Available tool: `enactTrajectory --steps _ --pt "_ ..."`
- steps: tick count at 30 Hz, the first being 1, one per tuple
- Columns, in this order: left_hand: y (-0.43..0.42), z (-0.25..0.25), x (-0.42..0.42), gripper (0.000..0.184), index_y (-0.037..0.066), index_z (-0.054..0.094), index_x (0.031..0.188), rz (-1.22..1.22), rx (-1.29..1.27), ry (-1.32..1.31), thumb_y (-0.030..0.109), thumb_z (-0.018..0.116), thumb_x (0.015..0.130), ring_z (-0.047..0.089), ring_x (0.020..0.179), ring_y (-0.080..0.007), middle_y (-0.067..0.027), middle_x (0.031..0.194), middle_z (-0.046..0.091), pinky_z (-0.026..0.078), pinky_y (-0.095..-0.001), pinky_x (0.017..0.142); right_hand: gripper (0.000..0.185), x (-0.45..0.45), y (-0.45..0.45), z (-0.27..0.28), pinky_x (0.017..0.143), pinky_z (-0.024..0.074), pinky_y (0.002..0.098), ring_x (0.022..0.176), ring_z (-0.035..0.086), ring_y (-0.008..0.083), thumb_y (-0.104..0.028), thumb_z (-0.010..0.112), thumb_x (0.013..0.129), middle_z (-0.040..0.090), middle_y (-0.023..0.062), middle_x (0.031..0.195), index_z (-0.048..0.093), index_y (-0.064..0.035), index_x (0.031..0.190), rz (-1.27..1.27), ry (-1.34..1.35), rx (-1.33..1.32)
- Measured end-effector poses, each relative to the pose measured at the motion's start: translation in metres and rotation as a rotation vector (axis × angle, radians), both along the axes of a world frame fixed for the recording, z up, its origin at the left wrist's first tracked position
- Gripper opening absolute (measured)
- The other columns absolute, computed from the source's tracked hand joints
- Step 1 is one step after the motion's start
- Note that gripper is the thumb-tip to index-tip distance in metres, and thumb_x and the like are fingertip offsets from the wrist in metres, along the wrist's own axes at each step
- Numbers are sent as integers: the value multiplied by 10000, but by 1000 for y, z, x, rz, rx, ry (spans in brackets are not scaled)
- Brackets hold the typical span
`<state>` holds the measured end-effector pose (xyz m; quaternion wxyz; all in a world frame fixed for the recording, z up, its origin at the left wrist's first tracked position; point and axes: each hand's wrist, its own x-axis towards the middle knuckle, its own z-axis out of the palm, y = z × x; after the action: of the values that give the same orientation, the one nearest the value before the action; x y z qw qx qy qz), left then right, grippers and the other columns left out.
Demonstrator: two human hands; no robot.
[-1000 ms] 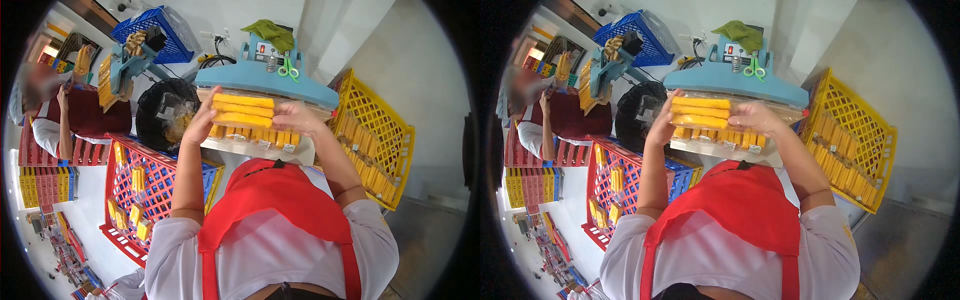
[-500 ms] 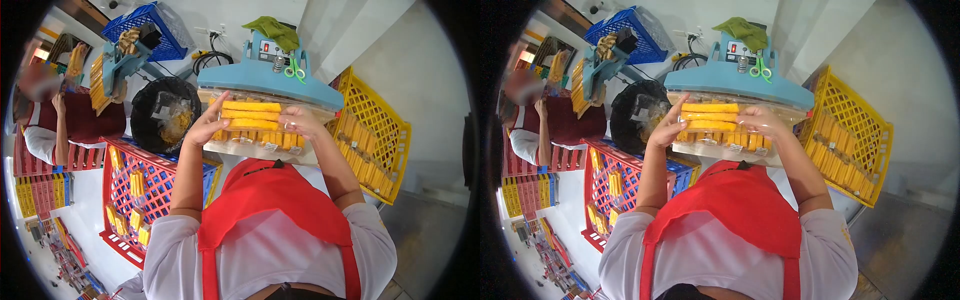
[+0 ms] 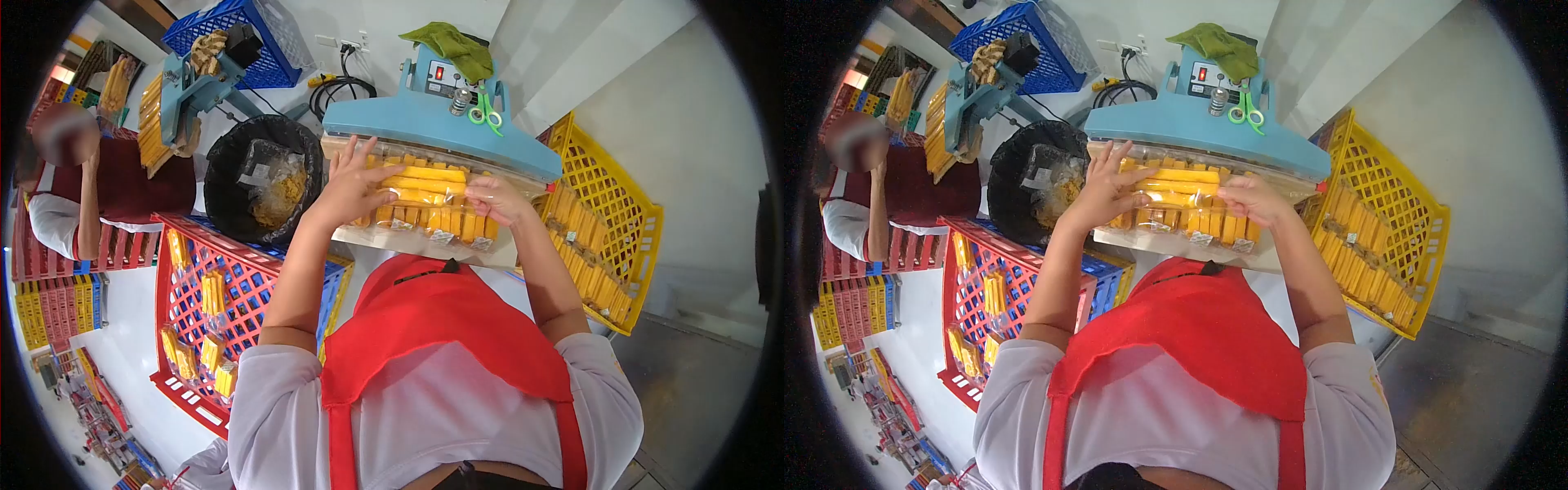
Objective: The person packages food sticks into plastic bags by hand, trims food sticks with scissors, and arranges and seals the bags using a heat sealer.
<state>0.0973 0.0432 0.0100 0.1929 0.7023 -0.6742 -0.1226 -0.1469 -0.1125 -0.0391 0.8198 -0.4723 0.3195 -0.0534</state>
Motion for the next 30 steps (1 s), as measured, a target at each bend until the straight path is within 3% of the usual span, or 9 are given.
enactTrajectory --steps 9,14,16,17,21,23,24,28,30 --pt "-3 -11 7 469 306 550 1107 -14 48 81 378 670 659 140 1264 -371 -148 1325 297 131 -507 995 144 -86 -26 -5 415 267 204 457 337 66 -188 567 770 388 -30 567 499 -68 731 -186 -60 -62" --pt "-2 -2 4 469 297 548 1112 -16 54 81 338 676 663 145 1262 -372 -151 1321 305 149 -487 997 130 -168 -43 32 405 273 218 449 329 74 -185 543 778 412 -16 578 526 -56 787 -547 13 -130" --pt "-4 11 -1 447 222 544 1126 32 -45 129 256 660 695 234 1231 -354 -149 1292 346 201 -439 995 147 -154 -34 60 398 287 204 458 355 76 -188 547 776 430 -18 600 536 -52 830 -822 -118 -28" --pt "-9 16 -4 447 222 544 1126 20 -49 132 256 660 695 234 1231 -354 -149 1292 346 201 -439 995 166 -136 -31 68 402 293 201 465 364 76 -198 552 773 434 -22 609 537 -49 844 -744 -206 16" --pt "-30 38 -39 460 58 453 1192 -100 -232 535 96 584 754 337 1195 -243 -130 1256 396 268 -350 967 271 -39 -23 53 423 311 215 470 361 77 -283 534 779 421 -33 591 546 -28 870 -216 -398 466" --pt "-37 43 -54 508 48 391 1236 -230 -137 1373 62 570 760 355 1181 -226 -125 1255 399 279 -351 963 296 13 4 54 433 338 211 491 404 79 -319 522 783 429 -28 584 563 -42 877 -21 -410 574" --pt "-38 39 -54 505 32 378 1230 -227 -168 1487 39 563 761 421 1123 -214 -126 1205 446 312 -353 941 306 29 17 55 440 348 214 506 434 84 -329 518 785 457 -20 596 568 -43 881 41 -446 621" --pt "-21 32 -30 375 0 449 1132 -78 -340 1560 5 556 773 519 949 -160 -85 1024 552 391 -296 853 299 58 29 78 470 385 230 544 488 102 -302 531 783 537 16 660 559 -42 930 151 -355 567" --pt "-8 35 -11 357 -4 464 1114 58 -425 1466 5 564 771 522 936 -152 -77 1013 556 398 -285 840 358 63 5 95 511 419 263 560 509 128 -247 532 788 587 44 761 504 -35 1075 -104 -78 -271"
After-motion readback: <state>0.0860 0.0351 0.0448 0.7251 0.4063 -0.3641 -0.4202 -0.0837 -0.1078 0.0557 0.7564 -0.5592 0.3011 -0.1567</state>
